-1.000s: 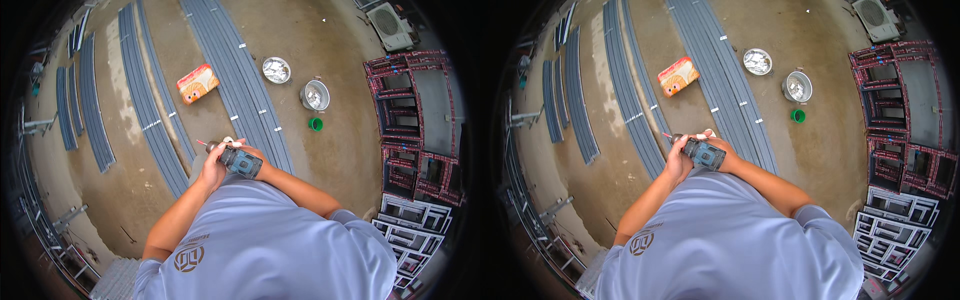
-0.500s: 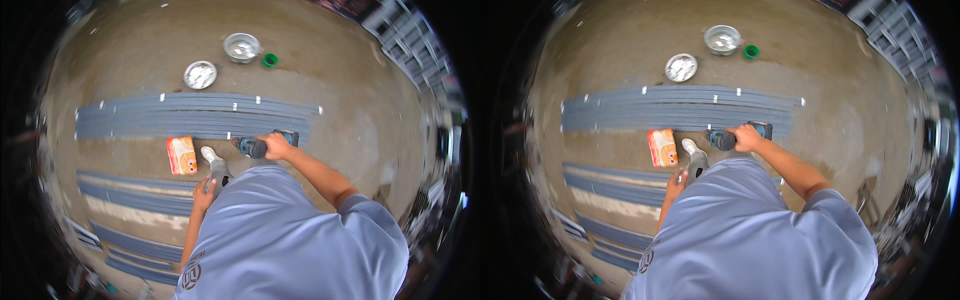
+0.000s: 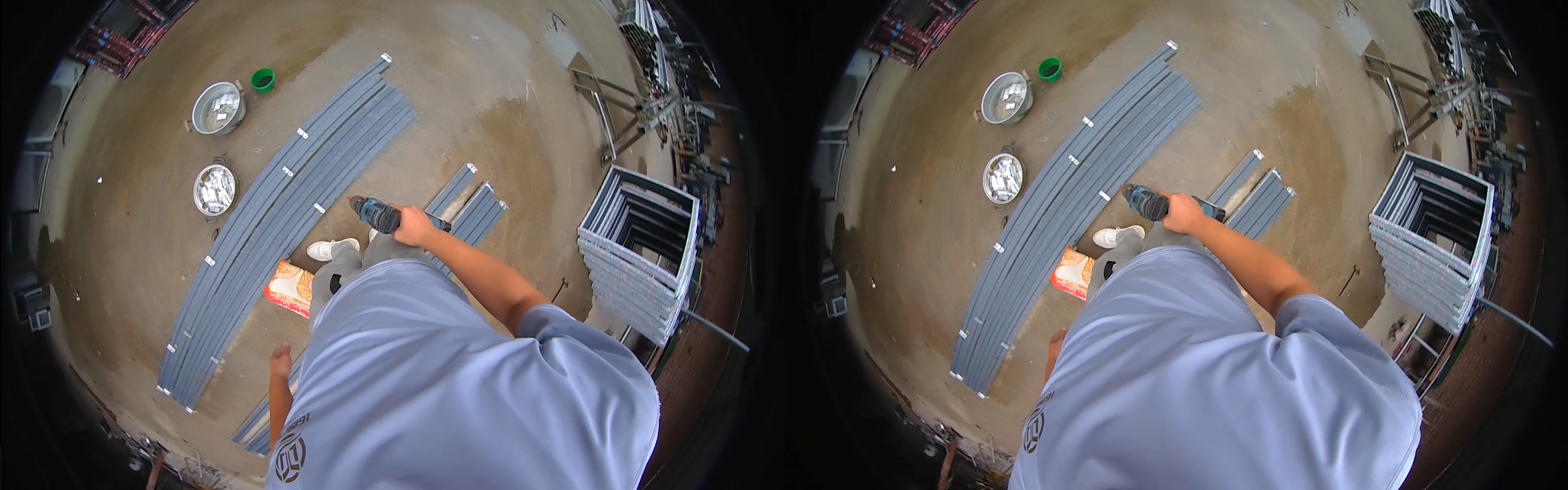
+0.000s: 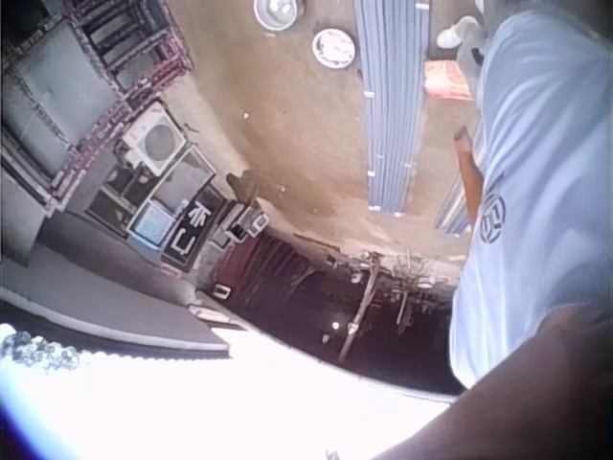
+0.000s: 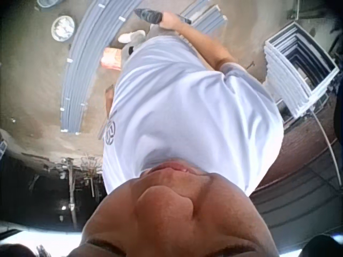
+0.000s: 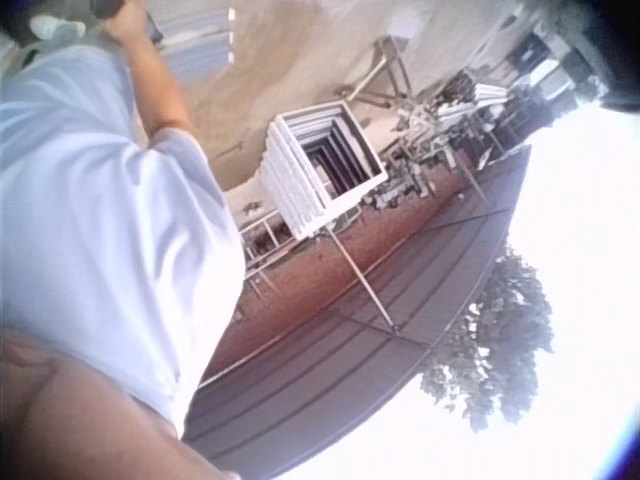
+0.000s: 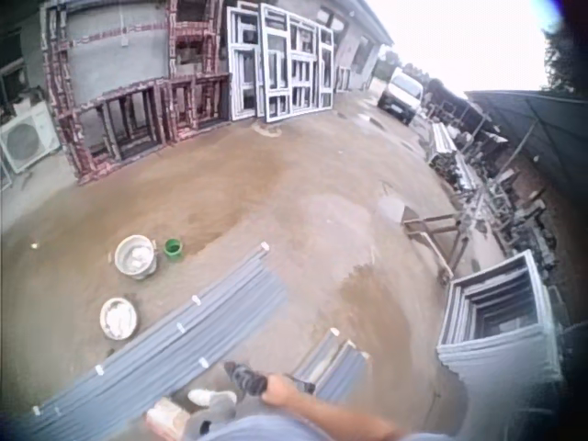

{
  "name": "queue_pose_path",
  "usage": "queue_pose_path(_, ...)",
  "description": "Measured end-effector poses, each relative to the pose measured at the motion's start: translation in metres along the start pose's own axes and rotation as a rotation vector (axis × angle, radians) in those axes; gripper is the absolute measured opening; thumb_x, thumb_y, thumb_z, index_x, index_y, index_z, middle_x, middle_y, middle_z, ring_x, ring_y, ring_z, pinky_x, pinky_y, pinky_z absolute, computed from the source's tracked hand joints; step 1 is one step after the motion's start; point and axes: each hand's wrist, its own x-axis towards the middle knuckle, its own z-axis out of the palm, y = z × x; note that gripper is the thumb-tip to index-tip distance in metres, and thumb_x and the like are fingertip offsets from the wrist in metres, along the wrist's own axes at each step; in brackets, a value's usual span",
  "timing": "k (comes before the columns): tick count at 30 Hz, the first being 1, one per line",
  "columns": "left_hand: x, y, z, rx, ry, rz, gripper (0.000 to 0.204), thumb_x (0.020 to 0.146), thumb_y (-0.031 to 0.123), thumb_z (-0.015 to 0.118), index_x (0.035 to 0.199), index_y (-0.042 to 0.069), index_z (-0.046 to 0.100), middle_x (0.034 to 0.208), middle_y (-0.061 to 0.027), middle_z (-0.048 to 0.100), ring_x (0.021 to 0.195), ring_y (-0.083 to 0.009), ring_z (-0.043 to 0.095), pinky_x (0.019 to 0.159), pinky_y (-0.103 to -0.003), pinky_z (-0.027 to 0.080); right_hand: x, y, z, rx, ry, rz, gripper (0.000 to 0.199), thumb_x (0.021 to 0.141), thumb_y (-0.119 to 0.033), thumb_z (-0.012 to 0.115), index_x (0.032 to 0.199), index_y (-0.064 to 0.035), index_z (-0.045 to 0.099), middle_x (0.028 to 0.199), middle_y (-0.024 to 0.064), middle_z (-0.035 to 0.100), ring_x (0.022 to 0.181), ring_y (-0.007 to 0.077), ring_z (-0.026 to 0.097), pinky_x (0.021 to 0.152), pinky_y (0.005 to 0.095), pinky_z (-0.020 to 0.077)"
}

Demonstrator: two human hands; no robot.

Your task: The person uses a cordless drill to attach metal brackets to long metal bars laid on the floor. They repeatedly pick up brackets and screws, position them on the bars, and drive screws to secure them.

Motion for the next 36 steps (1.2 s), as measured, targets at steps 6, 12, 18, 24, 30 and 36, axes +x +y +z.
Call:
queue_pose_path(6, -0.028, 0.17, 0.021, 0.185, -0.12, 0.186, 0.062, 0.101, 0.047, 0.062, 0.14, -0.001, 0.06, 0.133, -0.0216, 0.067, 0.123, -0.0298, 0.065, 0.105, -0.039, 0.048, -0.071, 0.074, 0.025, 0.099, -0.044, 0.226, 0.06, 0.073, -0.02, 0.071, 0.133, -0.0122, 0.064, 0.112, 0.025, 0.072, 0.109, 0.0418, 0.068, 0.095, 0.0486, 0.0541)
queue_pose_path(12, -0.04, 0.266, 0.034, 0.3, -0.11, 0.404, 0.062, 0.1, 0.045, 0.063, 0.141, -0.003, 0.059, 0.131, -0.0228, 0.068, 0.118, -0.0289, 0.066, 0.103, -0.037, 0.049, -0.145, 0.122, 0.042, 0.248, 0.037, 0.383, 0.094, 0.068, -0.048, 0.088, 0.145, -0.0074, 0.052, 0.134, 0.0216, 0.065, 0.125, 0.0384, 0.062, 0.106, 0.0453, 0.0495)
queue_pose_path(18, -0.001, 0.284, 0.0, 0.364, -0.245, 0.408, 0.062, 0.1, 0.046, 0.063, 0.14, -0.002, 0.059, 0.13, -0.0226, 0.067, 0.119, -0.0291, 0.065, 0.103, -0.036, 0.048, -0.187, 0.122, 0.082, 0.547, 0.186, 0.539, 0.106, 0.066, -0.058, 0.091, 0.146, -0.0026, 0.049, 0.132, 0.0206, 0.066, 0.125, 0.0335, 0.063, 0.107, 0.0421, 0.0489)
queue_pose_path(24, 0.055, 0.31, -0.025, 0.55, -0.371, 0.405, 0.069, 0.098, 0.049, 0.064, 0.143, -0.003, 0.055, 0.13, -0.0221, 0.067, 0.12, -0.029, 0.065, 0.102, -0.036, 0.049, -0.2, 0.062, 0.135, 0.795, 0.262, 0.762, 0.106, 0.07, -0.06, 0.089, 0.148, -0.0028, 0.044, 0.133, 0.0185, 0.066, 0.121, 0.0307, 0.065, 0.105, 0.0409, 0.0493)
queue_pose_path(30, 0.101, 0.318, -0.045, 0.674, -0.488, 0.444, 0.069, 0.096, 0.049, 0.065, 0.144, 0.0, 0.056, 0.133, -0.0242, 0.065, 0.124, -0.0334, 0.063, 0.104, -0.039, 0.049, -0.203, -0.011, 0.179, 0.777, 0.368, 0.932, 0.105, 0.071, -0.061, 0.088, 0.148, -0.0043, 0.044, 0.13, 0.0209, 0.067, 0.119, 0.0338, 0.066, 0.102, 0.0426, 0.0503)
queue_pose_path(36, 0.111, 0.299, -0.048, 0.812, -0.549, 0.406, 0.071, 0.095, 0.05, 0.066, 0.144, 0.0, 0.056, 0.141, -0.0262, 0.06, 0.132, -0.0369, 0.057, 0.111, -0.041, 0.045, -0.209, -0.03, 0.202, 0.64, 0.393, 0.963, 0.094, 0.073, -0.055, 0.089, 0.142, -0.004, 0.05, 0.122, 0.0197, 0.069, 0.112, 0.0325, 0.068, 0.098, 0.0408, 0.0519)
